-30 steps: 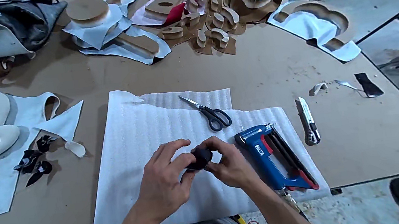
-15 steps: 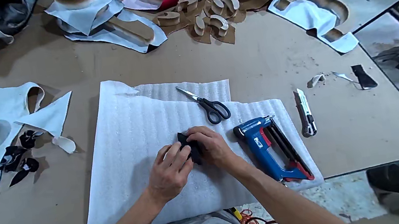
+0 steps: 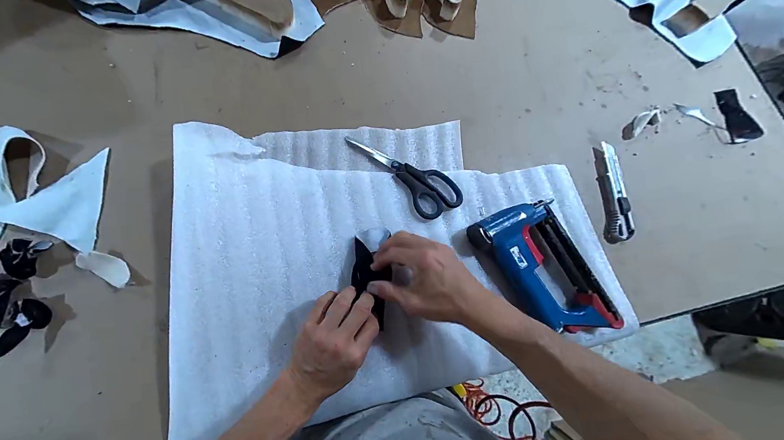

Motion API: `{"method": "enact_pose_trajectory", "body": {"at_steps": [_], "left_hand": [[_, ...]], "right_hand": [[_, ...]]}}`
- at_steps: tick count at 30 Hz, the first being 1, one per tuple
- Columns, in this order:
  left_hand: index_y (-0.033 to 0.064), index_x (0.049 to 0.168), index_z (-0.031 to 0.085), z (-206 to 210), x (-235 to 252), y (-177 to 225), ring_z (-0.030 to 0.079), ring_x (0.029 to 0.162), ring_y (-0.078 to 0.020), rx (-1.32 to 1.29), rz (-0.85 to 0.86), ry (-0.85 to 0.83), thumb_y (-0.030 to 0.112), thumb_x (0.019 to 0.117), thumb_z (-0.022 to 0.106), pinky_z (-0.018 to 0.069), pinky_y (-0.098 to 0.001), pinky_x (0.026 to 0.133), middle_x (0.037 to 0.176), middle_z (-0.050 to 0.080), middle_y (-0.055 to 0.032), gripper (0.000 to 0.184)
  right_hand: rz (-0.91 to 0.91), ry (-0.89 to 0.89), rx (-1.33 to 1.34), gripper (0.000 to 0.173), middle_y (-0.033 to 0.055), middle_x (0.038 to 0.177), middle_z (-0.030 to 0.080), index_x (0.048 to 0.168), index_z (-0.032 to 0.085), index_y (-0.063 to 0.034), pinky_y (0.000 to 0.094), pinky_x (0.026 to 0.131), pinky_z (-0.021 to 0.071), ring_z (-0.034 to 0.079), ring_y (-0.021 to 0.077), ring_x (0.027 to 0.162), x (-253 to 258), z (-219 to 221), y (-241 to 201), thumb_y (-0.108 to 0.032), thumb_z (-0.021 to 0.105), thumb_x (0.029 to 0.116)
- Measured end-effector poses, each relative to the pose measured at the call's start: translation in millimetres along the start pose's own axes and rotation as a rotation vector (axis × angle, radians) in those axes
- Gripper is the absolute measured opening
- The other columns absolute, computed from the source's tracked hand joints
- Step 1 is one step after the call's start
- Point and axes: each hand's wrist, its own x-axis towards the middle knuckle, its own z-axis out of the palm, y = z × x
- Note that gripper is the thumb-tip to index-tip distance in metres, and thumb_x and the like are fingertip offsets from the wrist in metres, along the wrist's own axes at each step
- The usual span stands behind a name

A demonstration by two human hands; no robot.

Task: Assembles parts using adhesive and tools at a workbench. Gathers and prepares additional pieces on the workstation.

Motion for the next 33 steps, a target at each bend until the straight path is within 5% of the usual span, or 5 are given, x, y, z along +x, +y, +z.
{"method": "enact_pose_trajectory", "body": {"at_steps": [4, 7, 15, 22, 33], "left_hand": [[0.0097, 0.095, 0.073, -0.6, -5.2, 0.1, 0.066, 0.118, -0.0268, -0.030, 0.001, 0.024, 0.005, 0.0953, 0.059, 0.0543, -0.0442, 0.101, 0.119, 0.073, -0.0081, 0.015], [0.0088, 0.093, 0.072, 3.6, -9.1, -4.7, 0.068, 0.117, -0.0238, -0.116, 0.019, 0.066, 0.002, 0.0962, 0.056, 0.0508, -0.0422, 0.107, 0.110, 0.075, -0.0076, 0.017], [0.0127, 0.081, 0.072, -0.3, 22.8, -31.6, 0.068, 0.087, -0.0165, -0.350, 0.059, -0.047, 0.009, 0.0915, 0.060, 0.0554, -0.0347, 0.082, 0.089, 0.072, 0.0006, 0.017], [0.0165, 0.079, 0.077, 1.9, 41.3, -47.8, 0.051, 0.134, -0.0253, -0.720, -0.136, -0.211, 0.022, 0.0857, 0.074, 0.0424, -0.0453, 0.114, 0.124, 0.065, -0.0081, 0.009], [0.0167, 0.081, 0.075, 13.7, 45.2, -41.3, 0.049, 0.140, -0.0236, -0.669, -0.088, -0.219, 0.017, 0.0874, 0.069, 0.0430, -0.0428, 0.116, 0.129, 0.067, -0.0027, 0.009]], "right_hand": [[0.347, -0.360, -0.038, 0.055, 0.0112, 0.122, 0.061, 0.131, 0.064, -0.0170, 0.0486, 0.083, 0.0572, 0.065, 0.0270, 0.102, 33.8, -19.4, -23.0, -0.028, 0.085, 0.0824], [0.417, -0.454, -0.141, 0.050, 0.0118, 0.115, 0.062, 0.124, 0.063, -0.0133, 0.0499, 0.081, 0.0563, 0.065, 0.0309, 0.102, 44.8, -14.3, -33.7, -0.028, 0.085, 0.0811], [0.427, -0.528, -0.145, 0.036, 0.0096, 0.110, 0.062, 0.110, 0.067, -0.0115, 0.0474, 0.078, 0.0558, 0.065, 0.0270, 0.097, 57.1, -13.1, -32.0, -0.023, 0.084, 0.0798], [0.275, -0.271, 0.012, 0.018, 0.0080, 0.105, 0.071, 0.101, 0.078, -0.0113, 0.0495, 0.082, 0.0574, 0.069, 0.0250, 0.097, 31.7, -15.2, -18.3, -0.009, 0.078, 0.0834], [0.355, -0.135, 0.092, 0.029, 0.0016, 0.104, 0.073, 0.104, 0.077, -0.0158, 0.0452, 0.077, 0.0591, 0.070, 0.0186, 0.091, 22.4, -3.3, -10.6, -0.006, 0.079, 0.0776]]}}
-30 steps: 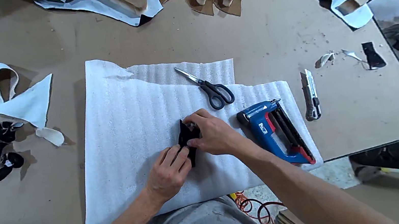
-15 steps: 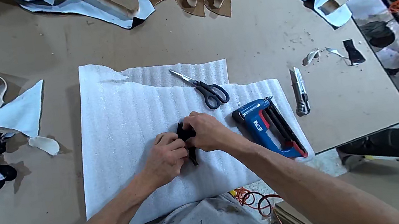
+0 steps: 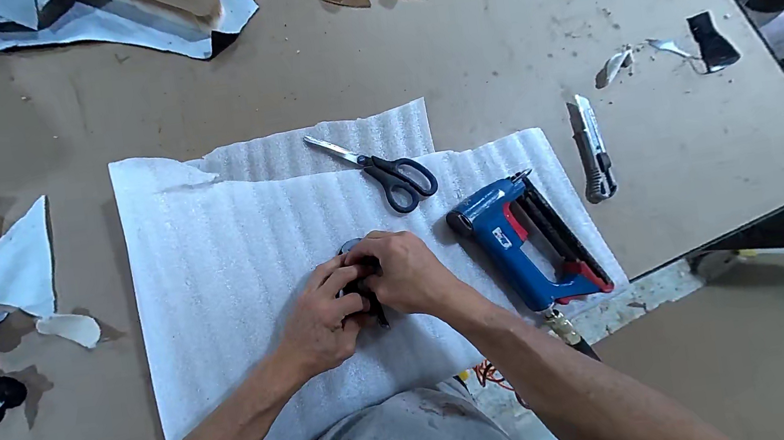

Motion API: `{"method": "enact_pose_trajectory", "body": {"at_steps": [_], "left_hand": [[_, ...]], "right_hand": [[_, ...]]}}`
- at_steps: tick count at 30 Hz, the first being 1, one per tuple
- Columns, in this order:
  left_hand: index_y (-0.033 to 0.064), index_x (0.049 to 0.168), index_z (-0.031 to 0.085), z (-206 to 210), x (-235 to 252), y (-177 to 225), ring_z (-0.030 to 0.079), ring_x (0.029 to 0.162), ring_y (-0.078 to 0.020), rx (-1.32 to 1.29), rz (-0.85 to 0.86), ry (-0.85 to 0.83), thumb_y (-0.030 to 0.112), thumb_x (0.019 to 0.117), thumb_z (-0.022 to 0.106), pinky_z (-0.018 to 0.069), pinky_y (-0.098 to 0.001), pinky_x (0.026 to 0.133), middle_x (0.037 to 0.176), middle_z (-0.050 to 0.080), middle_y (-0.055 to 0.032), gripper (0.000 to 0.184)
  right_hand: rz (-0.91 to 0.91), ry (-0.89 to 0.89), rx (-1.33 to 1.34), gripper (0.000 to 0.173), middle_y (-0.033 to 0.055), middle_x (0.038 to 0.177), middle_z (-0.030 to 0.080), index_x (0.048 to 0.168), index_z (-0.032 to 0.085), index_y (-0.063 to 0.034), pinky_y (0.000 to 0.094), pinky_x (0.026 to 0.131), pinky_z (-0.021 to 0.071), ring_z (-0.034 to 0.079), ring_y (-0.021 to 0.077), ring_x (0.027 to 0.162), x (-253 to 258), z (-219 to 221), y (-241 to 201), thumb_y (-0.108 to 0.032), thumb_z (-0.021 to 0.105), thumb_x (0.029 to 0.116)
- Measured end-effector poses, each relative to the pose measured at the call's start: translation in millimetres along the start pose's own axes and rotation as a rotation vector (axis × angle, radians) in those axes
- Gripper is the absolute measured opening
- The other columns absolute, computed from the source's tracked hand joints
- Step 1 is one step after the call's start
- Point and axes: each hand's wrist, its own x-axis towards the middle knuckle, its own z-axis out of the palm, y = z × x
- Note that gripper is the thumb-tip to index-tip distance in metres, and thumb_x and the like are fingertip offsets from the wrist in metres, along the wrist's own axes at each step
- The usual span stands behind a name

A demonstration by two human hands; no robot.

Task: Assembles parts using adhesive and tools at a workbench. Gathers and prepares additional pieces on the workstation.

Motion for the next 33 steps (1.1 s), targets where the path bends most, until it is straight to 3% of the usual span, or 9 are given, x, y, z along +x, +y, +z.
{"method": "enact_pose_trajectory", "body": {"at_steps": [4, 7, 10, 12, 15, 21, 25, 27, 33], "left_hand": [[0.0165, 0.081, 0.075, 2.5, 0.0, -1.6, 0.053, 0.135, -0.0226, 0.029, -0.016, 0.013, 0.022, 0.0887, 0.068, 0.0469, -0.0413, 0.111, 0.132, 0.067, -0.0044, 0.012], [0.0153, 0.081, 0.075, -2.1, 8.7, -1.2, 0.051, 0.139, -0.0199, 0.048, -0.042, -0.025, 0.023, 0.0900, 0.068, 0.0459, -0.0401, 0.113, 0.143, 0.061, -0.0025, 0.014], [0.0153, 0.080, 0.075, -2.6, 8.2, 2.5, 0.055, 0.133, -0.0201, 0.077, -0.062, -0.045, 0.025, 0.0890, 0.069, 0.0498, -0.0394, 0.107, 0.145, 0.060, -0.0011, 0.015], [0.0141, 0.080, 0.074, -3.8, 9.3, 3.1, 0.056, 0.130, -0.0197, 0.079, -0.085, -0.041, 0.026, 0.0888, 0.071, 0.0506, -0.0386, 0.105, 0.145, 0.060, -0.0002, 0.015], [0.0118, 0.090, 0.072, -4.0, 10.8, 2.9, 0.060, 0.125, -0.0204, 0.091, -0.084, -0.033, 0.028, 0.0907, 0.073, 0.0521, -0.0377, 0.101, 0.143, 0.061, -0.0010, 0.016], [0.0131, 0.091, 0.073, -8.9, 15.6, 3.6, 0.063, 0.113, -0.0214, 0.136, -0.059, -0.077, 0.027, 0.0931, 0.070, 0.0534, -0.0383, 0.092, 0.141, 0.062, -0.0006, 0.014], [0.0145, 0.090, 0.072, -8.1, 15.0, 0.7, 0.062, 0.108, -0.0229, 0.142, -0.059, -0.061, 0.029, 0.0937, 0.070, 0.0531, -0.0383, 0.087, 0.138, 0.063, -0.0017, 0.015], [0.0155, 0.090, 0.073, -6.2, 13.8, 0.1, 0.061, 0.109, -0.0229, 0.141, -0.065, -0.041, 0.030, 0.0948, 0.068, 0.0522, -0.0379, 0.087, 0.138, 0.063, -0.0014, 0.016], [0.0148, 0.088, 0.073, -3.8, 11.0, -0.2, 0.061, 0.106, -0.0233, 0.130, -0.074, 0.008, 0.030, 0.0967, 0.064, 0.0502, -0.0377, 0.085, 0.137, 0.064, -0.0027, 0.020]], "right_hand": [[0.006, -0.010, 0.158, 0.026, 0.0012, 0.105, 0.074, 0.108, 0.077, -0.0151, 0.0433, 0.081, 0.0594, 0.071, 0.0158, 0.093, 0.6, -8.7, 6.2, -0.007, 0.079, 0.0826], [0.070, 0.260, 0.160, 0.031, 0.0036, 0.117, 0.072, 0.124, 0.070, -0.0118, 0.0384, 0.087, 0.0635, 0.072, 0.0139, 0.100, -32.8, -31.0, 16.3, -0.013, 0.072, 0.0937], [0.321, 0.580, -0.230, 0.039, 0.0194, 0.125, 0.065, 0.130, 0.068, -0.0109, 0.0578, 0.083, 0.0565, 0.066, 0.0372, 0.110, -86.6, -44.9, 40.7, -0.024, 0.071, 0.0939], [0.514, 0.556, -0.290, 0.064, 0.0298, 0.134, 0.055, 0.144, 0.058, -0.0127, 0.0688, 0.083, 0.0507, 0.060, 0.0507, 0.112, -107.5, -40.9, 64.1, -0.036, 0.078, 0.0877], [0.643, 0.500, -0.296, 0.087, 0.0346, 0.135, 0.051, 0.154, 0.047, -0.0142, 0.0710, 0.076, 0.0510, 0.062, 0.0546, 0.101, -111.8, -35.0, 81.9, -0.040, 0.086, 0.0813], [0.732, 0.362, -0.280, 0.065, 0.0290, 0.111, 0.068, 0.142, 0.056, -0.0043, 0.0746, 0.080, 0.0474, 0.066, 0.0520, 0.100, -115.1, -58.5, 70.5, -0.033, 0.076, 0.0871], [0.600, 0.423, -0.208, 0.038, 0.0063, 0.069, 0.063, 0.098, 0.069, -0.0085, 0.0524, 0.052, 0.0497, 0.064, 0.0252, 0.061, -168.3, -48.7, 7.5, -0.044, 0.061, 0.0868], [0.538, 0.388, -0.064, 0.035, 0.0000, 0.069, 0.067, 0.091, 0.071, -0.0092, 0.0417, 0.052, 0.0558, 0.066, 0.0126, 0.060, -188.0, -29.6, -31.3, -0.044, 0.067, 0.0859], [0.459, 0.283, -0.074, 0.025, -0.0025, 0.065, 0.067, 0.087, 0.073, -0.0145, 0.0358, 0.049, 0.0510, 0.064, 0.0091, 0.056, -173.0, 17.0, -71.7, -0.039, 0.068, 0.0818]]}}
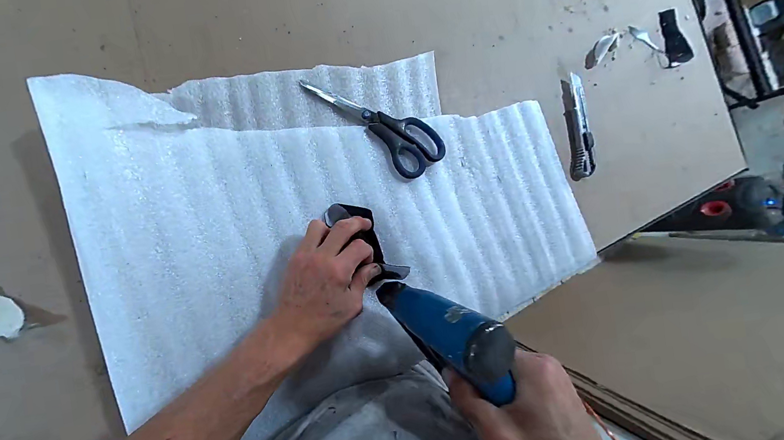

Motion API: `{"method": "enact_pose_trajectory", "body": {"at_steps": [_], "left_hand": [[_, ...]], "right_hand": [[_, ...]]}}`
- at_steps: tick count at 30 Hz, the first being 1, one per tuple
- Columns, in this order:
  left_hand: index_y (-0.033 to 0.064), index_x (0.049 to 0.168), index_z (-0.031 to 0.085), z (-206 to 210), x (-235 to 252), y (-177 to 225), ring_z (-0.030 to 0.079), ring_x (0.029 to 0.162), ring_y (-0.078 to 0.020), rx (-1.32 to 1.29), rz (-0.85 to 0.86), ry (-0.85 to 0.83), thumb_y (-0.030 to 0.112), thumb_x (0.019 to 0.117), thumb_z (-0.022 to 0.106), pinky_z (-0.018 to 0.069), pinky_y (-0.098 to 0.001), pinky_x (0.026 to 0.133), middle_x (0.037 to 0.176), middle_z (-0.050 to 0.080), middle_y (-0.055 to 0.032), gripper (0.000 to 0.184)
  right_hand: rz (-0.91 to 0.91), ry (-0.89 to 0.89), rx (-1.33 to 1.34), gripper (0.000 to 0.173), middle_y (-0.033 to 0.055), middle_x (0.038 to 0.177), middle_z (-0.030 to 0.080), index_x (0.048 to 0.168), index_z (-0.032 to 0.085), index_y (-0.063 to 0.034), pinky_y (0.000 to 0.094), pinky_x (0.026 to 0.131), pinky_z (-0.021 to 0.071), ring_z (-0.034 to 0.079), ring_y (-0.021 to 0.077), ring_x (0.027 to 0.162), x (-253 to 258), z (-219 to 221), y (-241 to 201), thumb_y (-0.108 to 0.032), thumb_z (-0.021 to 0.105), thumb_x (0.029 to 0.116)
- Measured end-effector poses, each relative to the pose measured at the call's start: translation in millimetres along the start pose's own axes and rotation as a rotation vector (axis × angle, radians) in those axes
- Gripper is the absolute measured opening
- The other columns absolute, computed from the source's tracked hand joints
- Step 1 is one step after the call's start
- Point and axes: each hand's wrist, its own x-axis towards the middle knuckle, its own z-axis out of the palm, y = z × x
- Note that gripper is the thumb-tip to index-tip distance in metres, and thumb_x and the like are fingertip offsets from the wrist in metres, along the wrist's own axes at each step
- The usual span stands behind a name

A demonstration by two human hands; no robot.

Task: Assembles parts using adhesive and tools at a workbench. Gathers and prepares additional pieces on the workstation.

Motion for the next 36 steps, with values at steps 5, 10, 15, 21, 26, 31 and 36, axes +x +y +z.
{"method": "enact_pose_trajectory", "body": {"at_steps": [5, 10, 15, 21, 26, 31, 36], "left_hand": [[0.0161, 0.089, 0.073, 0.1, 0.6, -1.1, 0.061, 0.104, -0.0227, -0.011, -0.007, 0.001, 0.032, 0.0980, 0.063, 0.0505, -0.0366, 0.084, 0.137, 0.064, -0.0012, 0.021], [0.0150, 0.089, 0.074, -2.3, 1.8, -0.1, 0.062, 0.103, -0.0227, -0.004, -0.007, -0.008, 0.031, 0.0990, 0.062, 0.0508, -0.0365, 0.082, 0.137, 0.064, -0.0023, 0.022], [0.0125, 0.089, 0.073, -0.4, 1.4, -0.1, 0.063, 0.103, -0.0238, -0.030, -0.002, 0.019, 0.028, 0.0988, 0.062, 0.0524, -0.0376, 0.083, 0.134, 0.066, -0.0042, 0.021], [0.0153, 0.097, 0.077, -8.4, -0.5, 0.1, 0.062, 0.108, -0.0211, -0.048, -0.024, 0.010, 0.031, 0.0942, 0.067, 0.0524, -0.0375, 0.088, 0.136, 0.065, -0.0008, 0.019], [0.0173, 0.118, 0.073, -26.1, -15.3, 9.2, 0.059, 0.122, -0.0259, 0.007, -0.063, -0.129, 0.019, 0.0708, 0.069, 0.0534, -0.0450, 0.092, 0.154, 0.050, -0.0067, 0.047], [0.0191, 0.133, 0.067, -9.0, -18.5, 9.0, 0.061, 0.118, -0.0268, 0.229, -0.073, 0.038, 0.012, 0.0796, 0.067, 0.0528, -0.0488, 0.090, 0.120, 0.068, -0.0030, 0.054], [0.0128, 0.120, 0.072, -2.0, -20.2, 16.9, 0.065, 0.113, -0.0226, 0.152, -0.215, 0.126, 0.025, 0.0900, 0.068, 0.0493, -0.0493, 0.099, 0.111, 0.073, -0.0019, 0.032]], "right_hand": [[0.002, 0.044, -0.049, 0.024, -0.0059, 0.062, 0.063, 0.084, 0.072, -0.0171, 0.0311, 0.046, 0.0479, 0.060, 0.0053, 0.053, 7.9, 11.2, -5.3, -0.040, 0.066, 0.0809], [-0.010, 0.050, -0.071, 0.024, -0.0054, 0.063, 0.064, 0.085, 0.072, -0.0164, 0.0314, 0.047, 0.0486, 0.061, 0.0058, 0.054, 11.6, 17.2, -8.2, -0.039, 0.065, 0.0811], [-0.001, 0.044, -0.057, 0.025, -0.0047, 0.063, 0.065, 0.085, 0.073, -0.0156, 0.0347, 0.047, 0.0496, 0.063, 0.0080, 0.054, 9.8, 19.5, -6.4, -0.038, 0.065, 0.0794], [0.140, 0.194, -0.209, 0.042, 0.0093, 0.067, 0.066, 0.099, 0.071, -0.0046, 0.0550, 0.051, 0.0497, 0.066, 0.0295, 0.059, 27.5, -34.2, 49.1, -0.044, 0.062, 0.0881], [0.078, 0.283, -0.287, 0.070, 0.0325, 0.116, 0.065, 0.146, 0.052, 0.0013, 0.0720, 0.080, 0.0493, 0.065, 0.0530, 0.102, 99.9, -38.3, 101.1, -0.025, 0.069, 0.0833], [-0.170, 0.233, -0.296, 0.065, 0.0317, 0.137, 0.056, 0.145, 0.054, -0.0001, 0.0696, 0.093, 0.0487, 0.056, 0.0527, 0.123, 114.8, -23.7, 70.2, -0.025, 0.074, 0.0879], [-0.611, 0.198, -0.127, 0.062, 0.0133, 0.134, 0.064, 0.136, 0.065, -0.0158, 0.0535, 0.093, 0.0555, 0.060, 0.0347, 0.125, 97.3, 54.8, 23.1, -0.029, 0.080, 0.0772]]}}
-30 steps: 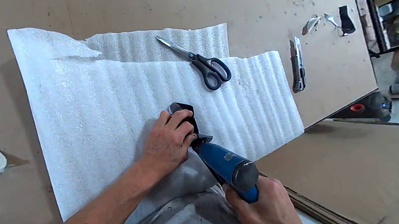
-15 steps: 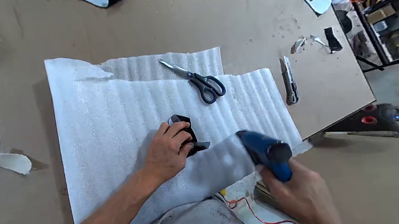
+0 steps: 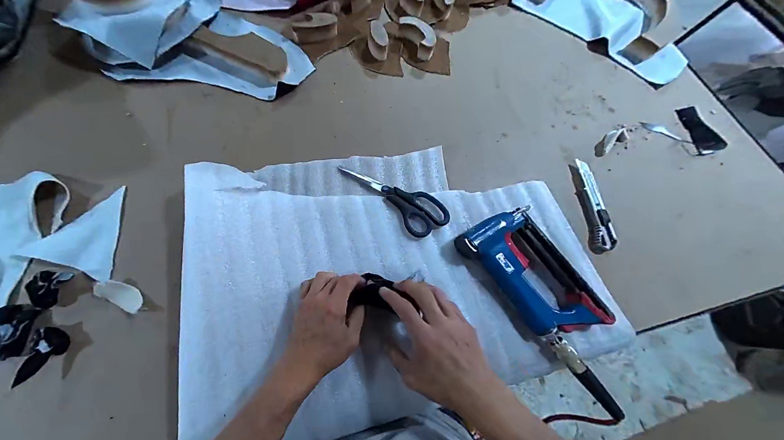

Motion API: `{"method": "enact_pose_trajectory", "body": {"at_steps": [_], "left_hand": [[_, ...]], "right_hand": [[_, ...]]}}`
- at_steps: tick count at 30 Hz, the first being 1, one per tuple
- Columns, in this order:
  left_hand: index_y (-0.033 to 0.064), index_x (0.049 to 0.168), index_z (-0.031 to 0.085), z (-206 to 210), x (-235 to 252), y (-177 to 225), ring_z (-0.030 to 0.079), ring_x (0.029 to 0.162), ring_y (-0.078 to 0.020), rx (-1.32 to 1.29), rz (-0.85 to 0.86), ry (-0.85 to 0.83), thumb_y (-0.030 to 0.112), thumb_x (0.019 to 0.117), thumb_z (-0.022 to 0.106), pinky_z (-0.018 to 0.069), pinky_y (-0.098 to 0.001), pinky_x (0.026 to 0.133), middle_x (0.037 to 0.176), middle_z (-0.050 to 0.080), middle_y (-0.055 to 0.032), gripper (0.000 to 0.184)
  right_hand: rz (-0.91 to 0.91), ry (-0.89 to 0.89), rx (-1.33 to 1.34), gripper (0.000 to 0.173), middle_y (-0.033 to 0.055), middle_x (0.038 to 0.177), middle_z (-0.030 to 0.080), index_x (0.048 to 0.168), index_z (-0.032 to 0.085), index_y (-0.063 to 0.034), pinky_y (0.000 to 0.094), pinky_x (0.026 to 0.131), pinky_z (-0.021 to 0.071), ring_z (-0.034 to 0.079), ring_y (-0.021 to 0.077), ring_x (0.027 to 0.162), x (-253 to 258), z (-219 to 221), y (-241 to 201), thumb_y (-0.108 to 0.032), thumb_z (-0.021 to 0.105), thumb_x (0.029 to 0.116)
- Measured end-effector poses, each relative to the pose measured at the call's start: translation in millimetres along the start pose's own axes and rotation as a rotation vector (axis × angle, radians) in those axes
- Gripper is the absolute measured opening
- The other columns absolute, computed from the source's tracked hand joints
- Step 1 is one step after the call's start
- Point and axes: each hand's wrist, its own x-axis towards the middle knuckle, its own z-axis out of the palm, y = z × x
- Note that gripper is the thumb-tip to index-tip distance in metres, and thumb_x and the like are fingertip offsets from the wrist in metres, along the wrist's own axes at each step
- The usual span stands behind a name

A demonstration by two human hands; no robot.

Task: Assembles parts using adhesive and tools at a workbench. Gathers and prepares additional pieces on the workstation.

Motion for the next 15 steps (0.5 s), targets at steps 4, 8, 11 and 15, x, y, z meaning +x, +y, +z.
{"method": "enact_pose_trajectory", "body": {"at_steps": [4, 8, 11, 15], "left_hand": [[0.0156, 0.098, 0.078, -19.0, -2.5, 25.0, 0.064, 0.102, -0.0145, -0.210, -0.085, 0.039, 0.038, 0.0915, 0.072, 0.0479, -0.0447, 0.095, 0.097, 0.072, 0.0041, 0.024], [0.0169, 0.099, 0.079, -52.2, 1.6, 44.4, 0.064, 0.111, -0.0087, -0.389, -0.093, 0.090, 0.037, 0.0902, 0.076, 0.0563, -0.0340, 0.095, 0.113, 0.071, 0.0062, 0.023], [0.0153, 0.094, 0.079, -60.8, 1.0, 51.9, 0.071, 0.080, -0.0026, -0.481, -0.134, 0.120, 0.026, 0.0928, 0.074, 0.0627, -0.0248, 0.073, 0.089, 0.075, 0.0078, 0.012], [0.0076, 0.090, 0.078, -64.3, 3.0, 57.0, 0.068, 0.062, -0.0105, -0.808, -0.427, 0.057, 0.012, 0.0923, 0.076, 0.0595, -0.0275, 0.060, 0.074, 0.074, -0.0032, 0.006]], "right_hand": [[0.094, 0.078, 0.282, 0.028, 0.0049, 0.106, 0.073, 0.112, 0.075, -0.0117, 0.0444, 0.078, 0.0608, 0.071, 0.0216, 0.097, 16.8, 12.0, 13.1, -0.014, 0.074, 0.0841], [0.327, -0.239, 0.838, 0.031, -0.0023, 0.096, 0.075, 0.115, 0.072, -0.0138, 0.0323, 0.078, 0.0626, 0.072, 0.0080, 0.086, 20.3, -25.7, 8.8, -0.026, 0.075, 0.0869], [0.314, -0.331, 1.099, 0.028, 0.0035, 0.095, 0.076, 0.112, 0.072, -0.0062, 0.0318, 0.078, 0.0629, 0.073, 0.0121, 0.086, 15.6, -29.9, 4.2, -0.020, 0.075, 0.0883], [0.269, -0.309, 1.417, 0.022, 0.0077, 0.096, 0.075, 0.107, 0.071, 0.0004, 0.0329, 0.082, 0.0616, 0.072, 0.0141, 0.088, 5.7, -19.1, 3.3, -0.014, 0.074, 0.0900]]}}
